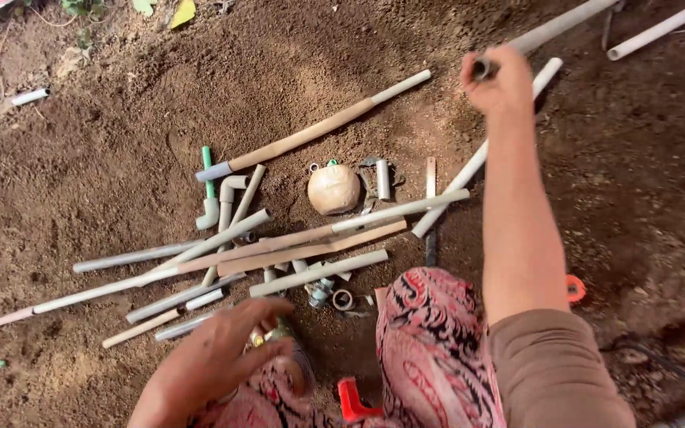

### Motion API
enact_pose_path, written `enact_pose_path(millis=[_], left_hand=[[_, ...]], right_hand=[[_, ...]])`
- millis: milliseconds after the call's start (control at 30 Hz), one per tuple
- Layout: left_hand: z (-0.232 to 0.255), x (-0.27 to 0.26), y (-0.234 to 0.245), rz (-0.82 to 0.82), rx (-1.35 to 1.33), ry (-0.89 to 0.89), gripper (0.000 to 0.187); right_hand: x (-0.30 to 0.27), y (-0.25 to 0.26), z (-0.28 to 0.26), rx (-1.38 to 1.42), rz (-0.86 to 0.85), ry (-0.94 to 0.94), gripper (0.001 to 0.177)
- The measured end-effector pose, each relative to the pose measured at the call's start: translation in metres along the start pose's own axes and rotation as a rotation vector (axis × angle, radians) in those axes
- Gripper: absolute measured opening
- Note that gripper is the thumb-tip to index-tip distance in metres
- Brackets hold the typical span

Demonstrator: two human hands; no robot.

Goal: The person sits on a small stool on the ground and assembles various PVC pipes and fittings. They connect a long reddish-brown pipe to a grey pipe and then attach a white pipe to the assembly, holding the pieces together with both hands.

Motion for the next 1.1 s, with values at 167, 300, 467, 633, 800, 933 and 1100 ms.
enact_pose_path(millis=[167, 300, 467, 633, 800, 933, 1100], left_hand=[[0.011, 0.002, 0.009, 0.110, -0.109, 0.021, 0.035], [0.061, -0.017, 0.054, 0.687, -0.016, -0.431, 0.019], [0.106, -0.011, 0.069, 1.141, 0.183, -0.532, 0.026], [0.125, 0.034, 0.112, 1.196, 0.251, -0.295, 0.088], [0.048, 0.114, 0.105, 0.929, -0.042, -0.216, 0.067], [-0.032, 0.105, 0.128, 0.855, 0.135, 0.061, 0.047], [-0.138, 0.079, 0.125, 0.808, 0.278, 0.255, 0.043]], right_hand=[[-0.047, -0.041, -0.027, 0.308, -0.382, -0.128, 0.022], [-0.201, -0.081, 0.011, 0.057, -0.491, -0.153, 0.018], [-0.223, -0.066, 0.148, -0.538, -0.848, -0.192, 0.015], [-0.241, -0.022, 0.263, -0.690, -1.064, -0.153, 0.017], [-0.215, 0.015, 0.314, -1.005, -1.234, 0.005, 0.025], [-0.254, -0.031, 0.197, -1.383, -0.970, 0.072, 0.053], [-0.236, -0.062, 0.065, -0.759, -0.760, 0.092, 0.035]])
Point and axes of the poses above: each hand's wrist, its own x-axis towards the middle knuckle, its own y-axis out of the back of the hand, z = x × y, the point moved 10 cm from there along x, towards the middle knuckle, and after that the axes turned 1 degree about y, right-handed, at the moved point
